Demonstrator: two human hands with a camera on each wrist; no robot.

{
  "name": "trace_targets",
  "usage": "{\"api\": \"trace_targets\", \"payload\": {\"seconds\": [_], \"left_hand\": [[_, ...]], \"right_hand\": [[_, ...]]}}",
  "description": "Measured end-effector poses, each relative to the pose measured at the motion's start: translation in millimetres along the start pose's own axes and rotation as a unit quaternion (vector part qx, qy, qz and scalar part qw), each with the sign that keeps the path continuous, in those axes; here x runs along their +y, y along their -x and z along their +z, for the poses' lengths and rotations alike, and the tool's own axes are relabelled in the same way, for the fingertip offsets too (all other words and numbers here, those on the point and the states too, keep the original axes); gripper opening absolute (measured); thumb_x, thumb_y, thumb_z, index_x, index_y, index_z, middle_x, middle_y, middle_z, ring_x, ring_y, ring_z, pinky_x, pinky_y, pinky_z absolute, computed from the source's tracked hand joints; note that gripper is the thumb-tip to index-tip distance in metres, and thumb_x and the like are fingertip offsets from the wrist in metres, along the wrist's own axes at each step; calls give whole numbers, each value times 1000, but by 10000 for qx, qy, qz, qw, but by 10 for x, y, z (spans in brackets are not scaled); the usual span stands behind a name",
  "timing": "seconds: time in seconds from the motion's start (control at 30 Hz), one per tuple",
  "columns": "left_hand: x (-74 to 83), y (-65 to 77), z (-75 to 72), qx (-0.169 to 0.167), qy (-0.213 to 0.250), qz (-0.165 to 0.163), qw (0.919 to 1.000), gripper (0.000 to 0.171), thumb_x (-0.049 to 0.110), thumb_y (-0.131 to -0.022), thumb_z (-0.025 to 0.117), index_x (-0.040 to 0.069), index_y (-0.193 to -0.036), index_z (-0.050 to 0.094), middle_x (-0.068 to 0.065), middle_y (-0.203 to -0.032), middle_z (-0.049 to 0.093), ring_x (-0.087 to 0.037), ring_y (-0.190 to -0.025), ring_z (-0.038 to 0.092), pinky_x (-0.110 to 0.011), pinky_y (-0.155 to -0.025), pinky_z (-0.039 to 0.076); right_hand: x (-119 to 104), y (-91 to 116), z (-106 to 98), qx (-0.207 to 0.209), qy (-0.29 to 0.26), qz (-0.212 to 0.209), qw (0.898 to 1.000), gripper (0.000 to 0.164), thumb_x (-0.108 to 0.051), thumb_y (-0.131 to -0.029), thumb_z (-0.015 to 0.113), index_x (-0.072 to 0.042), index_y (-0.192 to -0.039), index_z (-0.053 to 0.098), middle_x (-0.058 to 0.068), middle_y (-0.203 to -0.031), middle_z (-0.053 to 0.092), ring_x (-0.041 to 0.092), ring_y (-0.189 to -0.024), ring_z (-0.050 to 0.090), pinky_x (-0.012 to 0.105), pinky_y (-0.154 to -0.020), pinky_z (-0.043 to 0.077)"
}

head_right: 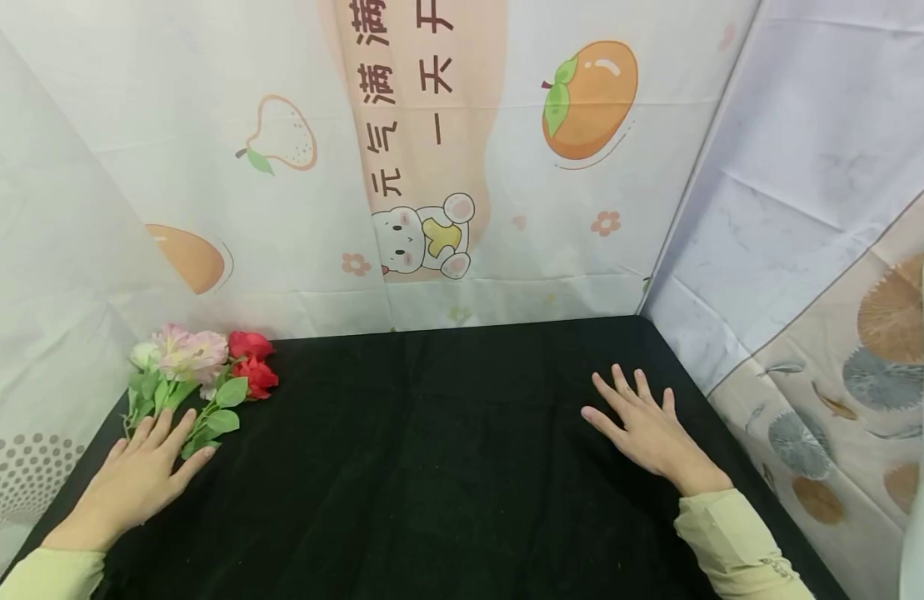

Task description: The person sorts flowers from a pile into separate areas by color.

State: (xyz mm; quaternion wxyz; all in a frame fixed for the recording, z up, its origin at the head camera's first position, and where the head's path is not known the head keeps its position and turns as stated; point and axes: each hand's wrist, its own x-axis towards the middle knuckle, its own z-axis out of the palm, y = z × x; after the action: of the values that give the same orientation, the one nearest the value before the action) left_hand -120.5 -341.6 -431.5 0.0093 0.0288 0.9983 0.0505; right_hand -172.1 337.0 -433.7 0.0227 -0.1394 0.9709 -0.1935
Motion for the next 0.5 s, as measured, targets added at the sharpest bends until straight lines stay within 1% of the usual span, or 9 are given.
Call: {"api": "trace_targets", "payload": {"seconds": [0.1, 0.17, 0.23, 0.3, 0.37, 0.43, 0.5], "left_hand": [[-51, -25, -42, -59, -58, 23, 10000, 83, 57, -103, 49, -9, -151, 36, -45, -149, 27, -63, -135, 24, -79, -104, 20], [-81, -35, -73, -92, -120, 63, 9999, 81, 53, -102, 54, -11, -149, 37, -45, -148, 28, -64, -134, 26, -78, -104, 22], [-118, -37, -102, -81, -193, 158, 9997, 77, 46, -100, 60, -13, -145, 41, -46, -146, 32, -64, -131, 32, -78, -102, 26], [-147, -39, -131, -78, -279, 242, 9993, 71, 37, -96, 69, -15, -139, 47, -46, -141, 39, -63, -126, 40, -75, -98, 34], [-183, -42, -142, -147, -360, 286, 9988, 64, 29, -91, 75, -16, -132, 53, -44, -132, 48, -61, -117, 50, -71, -92, 42], [-212, -46, -150, -318, -358, 266, 9985, 57, 23, -88, 79, -16, -124, 58, -41, -123, 56, -57, -109, 57, -66, -86, 48], [-241, -48, -148, -511, -317, 211, 9980, 52, 20, -86, 80, -16, -119, 61, -37, -114, 61, -53, -101, 61, -63, -81, 51]], "right_hand": [[-6, 2, -29, 14, -83, -32, 10000, 72, -49, -106, 48, -15, -163, 21, 21, -167, 3, 51, -149, -8, 75, -107, -18], [-9, 1, -41, 12, -172, -67, 9998, 71, -48, -106, 48, -16, -163, 21, 21, -167, 3, 52, -149, -8, 75, -107, -17], [-17, -1, -46, -33, -354, -99, 9993, 70, -47, -107, 48, -16, -163, 21, 21, -167, 3, 51, -149, -8, 74, -108, -18], [-27, -3, -47, -86, -541, -130, 9984, 69, -45, -107, 48, -16, -163, 20, 22, -167, 3, 50, -149, -8, 73, -109, -17], [-41, -3, -49, -136, -733, -143, 9971, 68, -44, -108, 48, -16, -163, 21, 21, -167, 3, 49, -150, -7, 72, -110, -15], [-60, -4, -52, -141, -863, -148, 9961, 68, -44, -107, 48, -16, -163, 20, 21, -167, 4, 48, -150, -5, 72, -112, -12], [-80, -9, -53, -105, -947, -161, 9953, 68, -44, -107, 50, -17, -163, 21, 20, -167, 6, 48, -151, -2, 73, -112, -7]]}}
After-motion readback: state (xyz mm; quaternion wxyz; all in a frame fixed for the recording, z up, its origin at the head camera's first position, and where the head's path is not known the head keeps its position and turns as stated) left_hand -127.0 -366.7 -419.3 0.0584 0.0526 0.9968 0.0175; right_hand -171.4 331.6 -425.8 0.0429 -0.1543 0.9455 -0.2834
